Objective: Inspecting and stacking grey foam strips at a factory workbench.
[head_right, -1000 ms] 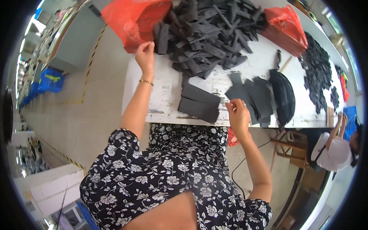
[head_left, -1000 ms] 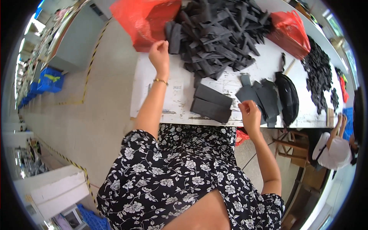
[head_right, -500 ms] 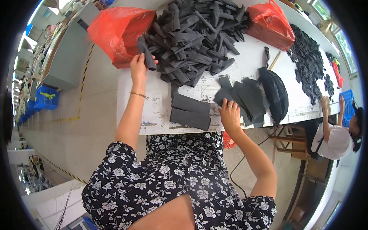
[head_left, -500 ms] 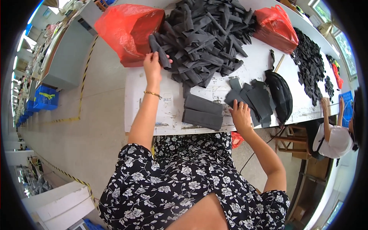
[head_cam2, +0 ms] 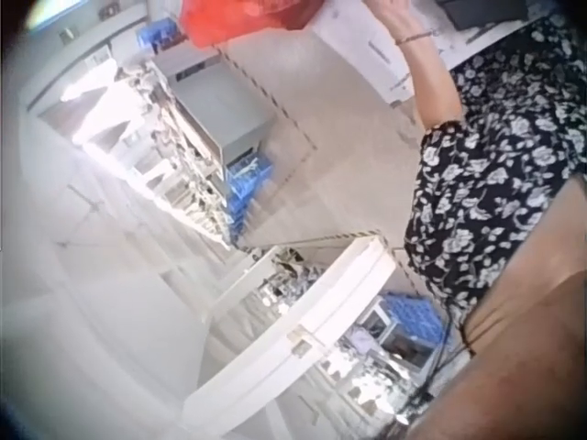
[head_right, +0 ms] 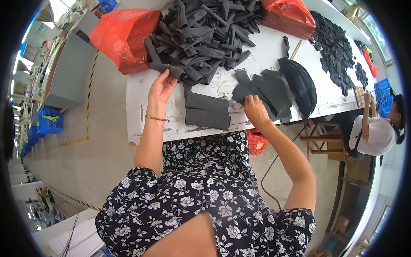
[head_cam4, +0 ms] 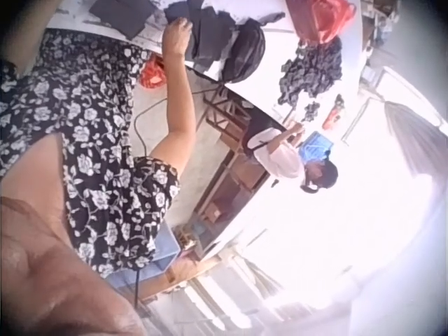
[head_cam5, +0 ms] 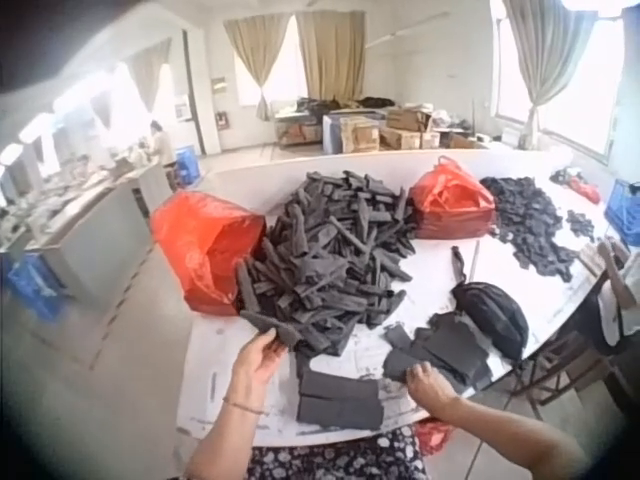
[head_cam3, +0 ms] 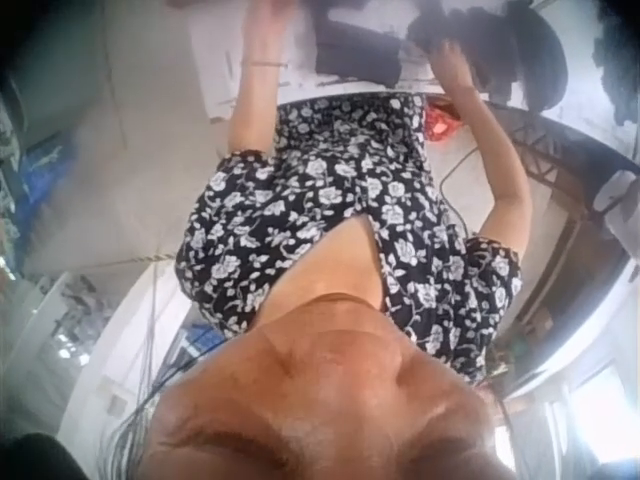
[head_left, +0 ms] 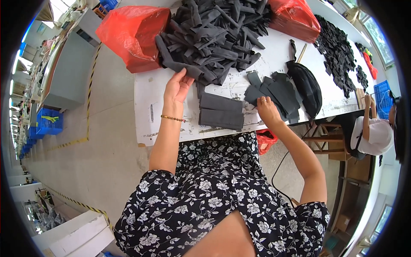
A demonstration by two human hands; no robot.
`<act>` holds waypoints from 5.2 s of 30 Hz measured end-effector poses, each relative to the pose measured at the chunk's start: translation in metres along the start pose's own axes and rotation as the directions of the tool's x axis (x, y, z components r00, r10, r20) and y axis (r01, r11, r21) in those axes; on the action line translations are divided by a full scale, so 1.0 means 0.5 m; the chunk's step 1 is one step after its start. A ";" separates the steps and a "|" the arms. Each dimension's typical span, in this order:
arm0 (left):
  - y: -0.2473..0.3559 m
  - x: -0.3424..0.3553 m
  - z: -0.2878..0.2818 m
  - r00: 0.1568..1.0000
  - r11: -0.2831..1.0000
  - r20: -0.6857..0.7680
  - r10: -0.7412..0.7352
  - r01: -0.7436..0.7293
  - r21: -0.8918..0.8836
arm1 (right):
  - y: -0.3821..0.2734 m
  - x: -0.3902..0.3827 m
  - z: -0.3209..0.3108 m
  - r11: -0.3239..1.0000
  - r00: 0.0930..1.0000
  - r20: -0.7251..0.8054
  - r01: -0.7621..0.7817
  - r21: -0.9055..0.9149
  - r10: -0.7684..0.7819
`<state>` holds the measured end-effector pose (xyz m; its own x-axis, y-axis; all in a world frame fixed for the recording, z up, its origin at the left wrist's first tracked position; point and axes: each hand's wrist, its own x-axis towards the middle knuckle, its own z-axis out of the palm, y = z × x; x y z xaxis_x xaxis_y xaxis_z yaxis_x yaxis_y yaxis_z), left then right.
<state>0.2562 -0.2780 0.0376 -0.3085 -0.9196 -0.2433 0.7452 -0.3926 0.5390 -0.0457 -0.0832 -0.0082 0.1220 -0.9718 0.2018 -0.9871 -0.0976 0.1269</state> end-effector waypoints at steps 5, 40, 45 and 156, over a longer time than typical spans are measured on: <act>-0.023 -0.040 0.025 0.993 0.993 0.034 -0.116 0.116 0.013 | 0.002 0.002 0.003 0.969 0.986 0.121 0.139 -0.204 -0.116; -0.071 -0.095 0.142 0.987 0.989 0.097 -0.126 0.118 0.084 | -0.124 0.141 -0.290 0.915 0.854 -0.516 0.158 0.372 0.062; -0.074 -0.108 0.154 0.995 0.994 0.057 -0.087 0.083 0.070 | -0.121 0.143 -0.291 0.934 0.857 -0.514 0.158 0.320 0.032; 0.010 -0.153 0.099 0.854 0.918 0.338 0.394 -0.387 -0.093 | -0.185 0.171 -0.298 0.590 0.691 -0.657 0.406 0.698 0.302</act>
<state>0.2544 -0.2106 0.0988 -0.1696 -0.9456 0.2775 0.8582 -0.0033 0.5133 0.0715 -0.1254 0.1420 -0.1455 -0.5598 0.8158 -0.6054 -0.6018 -0.5209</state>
